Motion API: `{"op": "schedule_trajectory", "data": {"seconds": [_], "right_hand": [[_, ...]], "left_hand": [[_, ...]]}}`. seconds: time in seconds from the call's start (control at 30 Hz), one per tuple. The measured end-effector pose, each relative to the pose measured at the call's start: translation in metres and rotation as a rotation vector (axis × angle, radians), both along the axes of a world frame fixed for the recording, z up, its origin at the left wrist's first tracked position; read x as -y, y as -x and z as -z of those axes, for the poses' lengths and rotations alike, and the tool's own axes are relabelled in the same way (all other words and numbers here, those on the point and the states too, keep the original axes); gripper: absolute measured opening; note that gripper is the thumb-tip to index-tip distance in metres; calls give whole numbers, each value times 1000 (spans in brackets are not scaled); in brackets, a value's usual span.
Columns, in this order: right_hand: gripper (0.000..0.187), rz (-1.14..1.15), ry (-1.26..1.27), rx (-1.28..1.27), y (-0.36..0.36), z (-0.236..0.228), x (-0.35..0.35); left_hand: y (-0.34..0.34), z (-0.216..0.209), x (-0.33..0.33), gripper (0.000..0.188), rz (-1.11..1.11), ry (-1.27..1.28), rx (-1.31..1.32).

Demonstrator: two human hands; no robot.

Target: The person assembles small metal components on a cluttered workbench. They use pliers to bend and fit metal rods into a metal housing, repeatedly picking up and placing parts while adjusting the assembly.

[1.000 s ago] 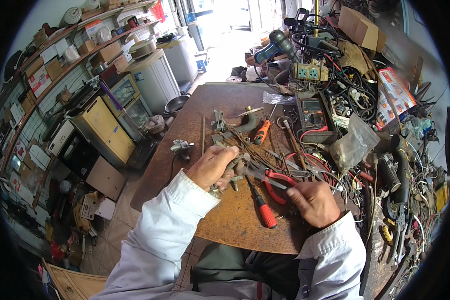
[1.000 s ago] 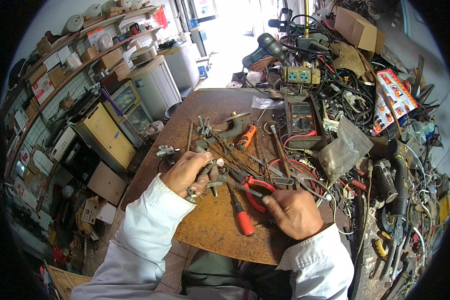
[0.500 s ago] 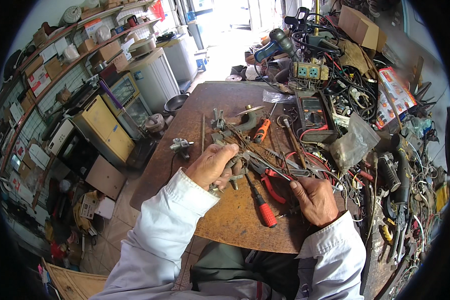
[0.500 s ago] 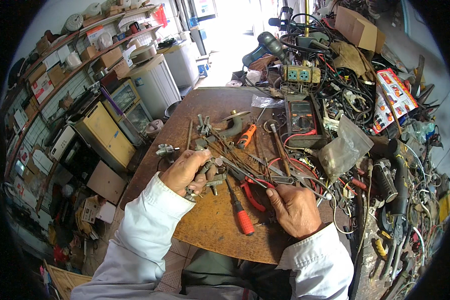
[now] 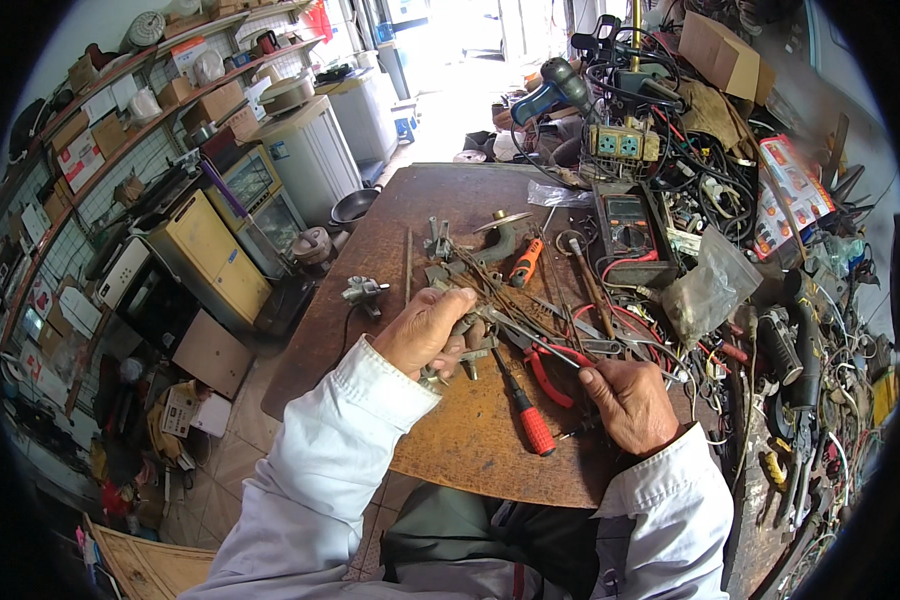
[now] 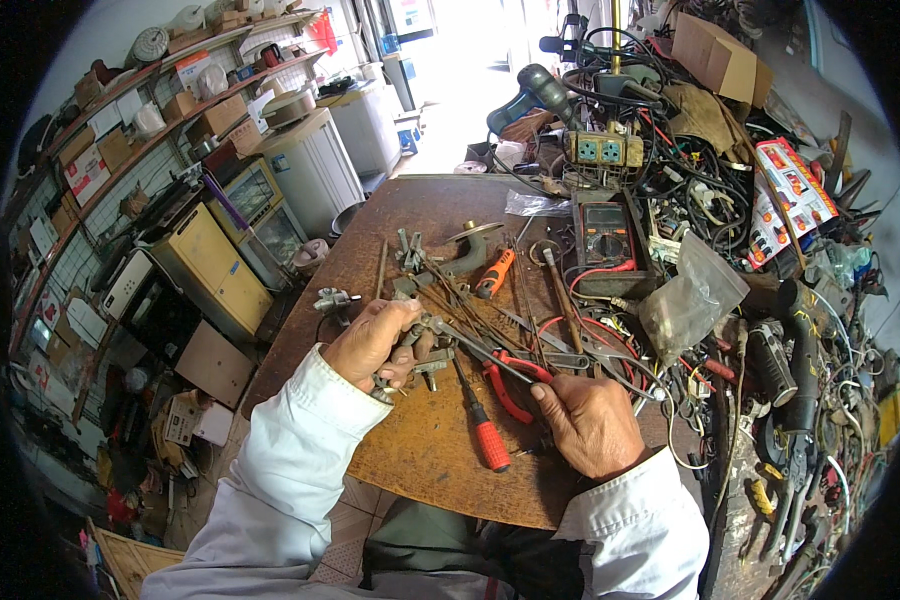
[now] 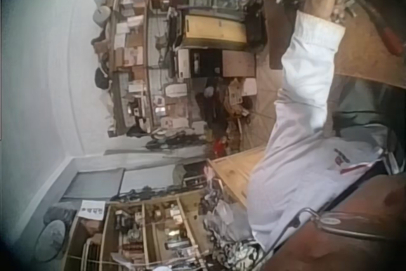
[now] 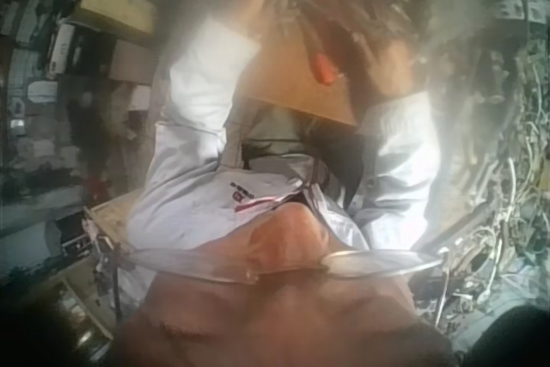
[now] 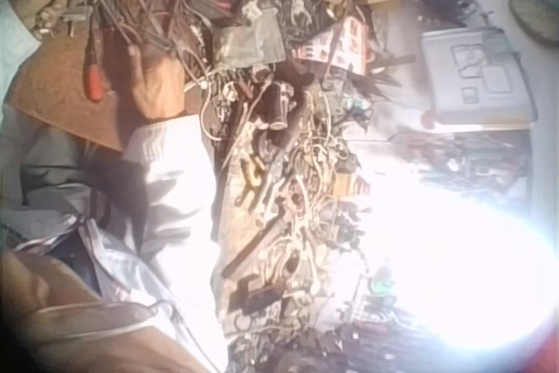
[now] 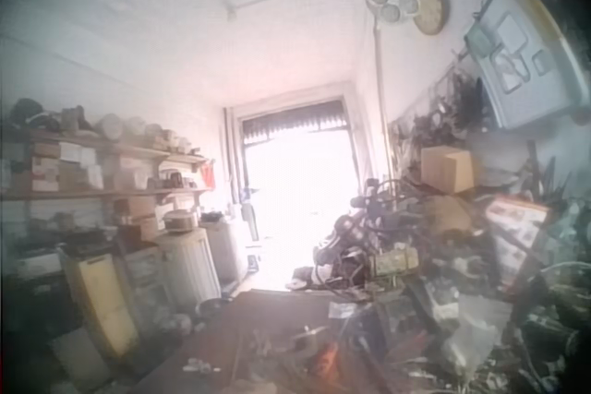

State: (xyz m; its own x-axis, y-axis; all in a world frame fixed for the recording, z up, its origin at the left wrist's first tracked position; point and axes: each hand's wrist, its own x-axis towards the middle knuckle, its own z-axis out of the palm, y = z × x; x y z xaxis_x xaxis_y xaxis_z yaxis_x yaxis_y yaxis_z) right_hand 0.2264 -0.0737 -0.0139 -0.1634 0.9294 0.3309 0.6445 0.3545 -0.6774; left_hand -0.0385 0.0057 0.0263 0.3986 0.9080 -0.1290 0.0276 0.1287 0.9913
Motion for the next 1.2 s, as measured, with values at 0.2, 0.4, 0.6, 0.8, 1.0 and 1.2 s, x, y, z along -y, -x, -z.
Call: {"op": "schedule_trajectory", "data": {"seconds": [0.2, 0.4, 0.6, 0.8, 1.0, 1.2], "right_hand": [[31, -2, -14, -17, 0, 2, -1], [30, 15, -71, -5, 1, 6, -1], [31, -37, -2, 10, -4, -3, 0], [33, -92, 89, 22, -11, -6, -1], [33, -74, 109, 40, -10, -7, 0], [33, -77, 120, 25, -11, -9, 0]], "left_hand": [[2, 1, -3, 49, 28, 53, 4], [2, 1, -2, 49, 26, 66, -2], [5, 1, -3, 42, 106, -12, -55], [4, 5, -1, 44, 67, -71, -153], [3, 3, -2, 46, 54, -94, -160], [-1, 3, 0, 44, 33, -31, -65]]}}
